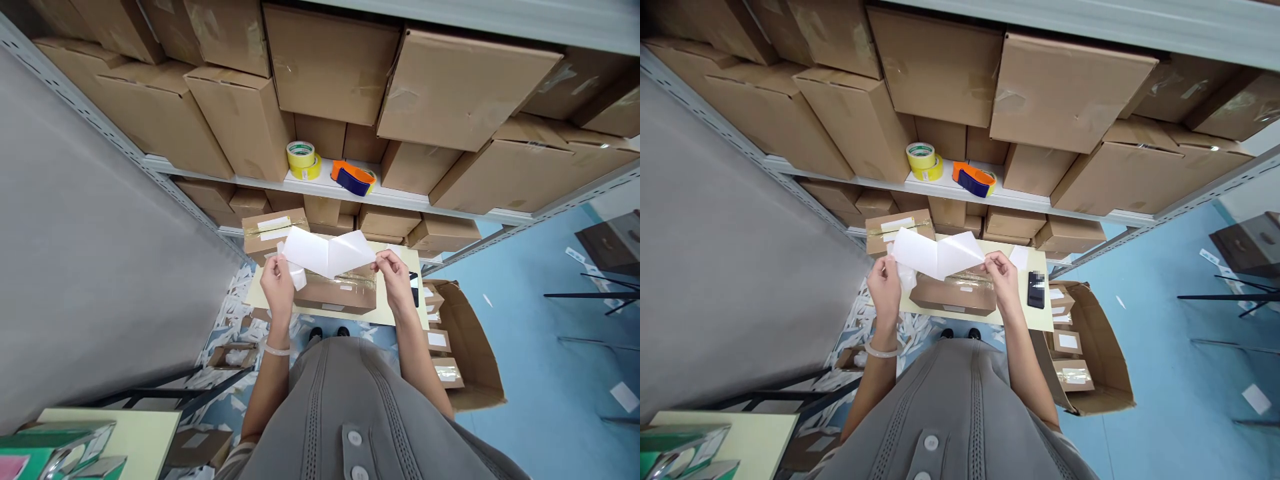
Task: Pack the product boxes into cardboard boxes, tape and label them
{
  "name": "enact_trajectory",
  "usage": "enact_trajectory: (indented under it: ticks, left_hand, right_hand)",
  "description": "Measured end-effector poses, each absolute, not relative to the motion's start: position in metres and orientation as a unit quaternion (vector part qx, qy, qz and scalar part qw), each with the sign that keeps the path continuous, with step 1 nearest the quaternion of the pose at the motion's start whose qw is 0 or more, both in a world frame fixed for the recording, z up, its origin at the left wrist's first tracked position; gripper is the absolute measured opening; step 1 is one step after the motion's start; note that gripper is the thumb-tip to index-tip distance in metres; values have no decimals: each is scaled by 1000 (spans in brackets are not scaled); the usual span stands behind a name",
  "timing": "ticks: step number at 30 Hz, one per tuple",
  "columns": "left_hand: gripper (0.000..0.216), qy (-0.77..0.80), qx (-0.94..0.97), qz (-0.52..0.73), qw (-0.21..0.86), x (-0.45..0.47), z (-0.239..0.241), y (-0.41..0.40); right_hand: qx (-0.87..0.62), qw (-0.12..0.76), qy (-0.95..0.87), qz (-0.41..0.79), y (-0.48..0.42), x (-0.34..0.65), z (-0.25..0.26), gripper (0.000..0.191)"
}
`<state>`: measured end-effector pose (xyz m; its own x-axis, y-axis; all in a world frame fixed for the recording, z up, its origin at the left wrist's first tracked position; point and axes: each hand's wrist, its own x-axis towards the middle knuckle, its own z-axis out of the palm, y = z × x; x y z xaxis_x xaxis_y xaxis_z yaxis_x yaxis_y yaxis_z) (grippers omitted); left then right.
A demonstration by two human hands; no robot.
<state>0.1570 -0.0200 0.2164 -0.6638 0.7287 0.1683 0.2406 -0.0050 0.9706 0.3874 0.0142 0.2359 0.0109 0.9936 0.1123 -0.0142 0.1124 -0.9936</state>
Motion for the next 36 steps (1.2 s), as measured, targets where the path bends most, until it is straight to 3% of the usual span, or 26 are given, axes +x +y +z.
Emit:
enact_trajectory:
  ticks: [6, 11, 19, 26, 36]
  left_hand:
    - [30, 696, 300, 633, 158, 128, 214, -24]
    - [40, 628, 353, 638, 272, 118, 211, -29]
    - [43, 409, 656, 485, 409, 152, 236, -31]
    - [55, 355, 641, 474, 488, 167, 231, -25]
    - [29, 485, 562, 542, 393, 170, 225, -21]
  right_hand:
    - [-515, 588, -472, 408, 23, 420, 235, 14]
    - [-538, 593, -486, 349, 25, 430, 237, 14]
    - [-446, 440, -666, 405, 21, 393, 242, 19]
    - [-335, 336, -697, 538, 9, 374, 254, 27]
    - [-396, 393, -601, 573, 4, 373, 249, 37]
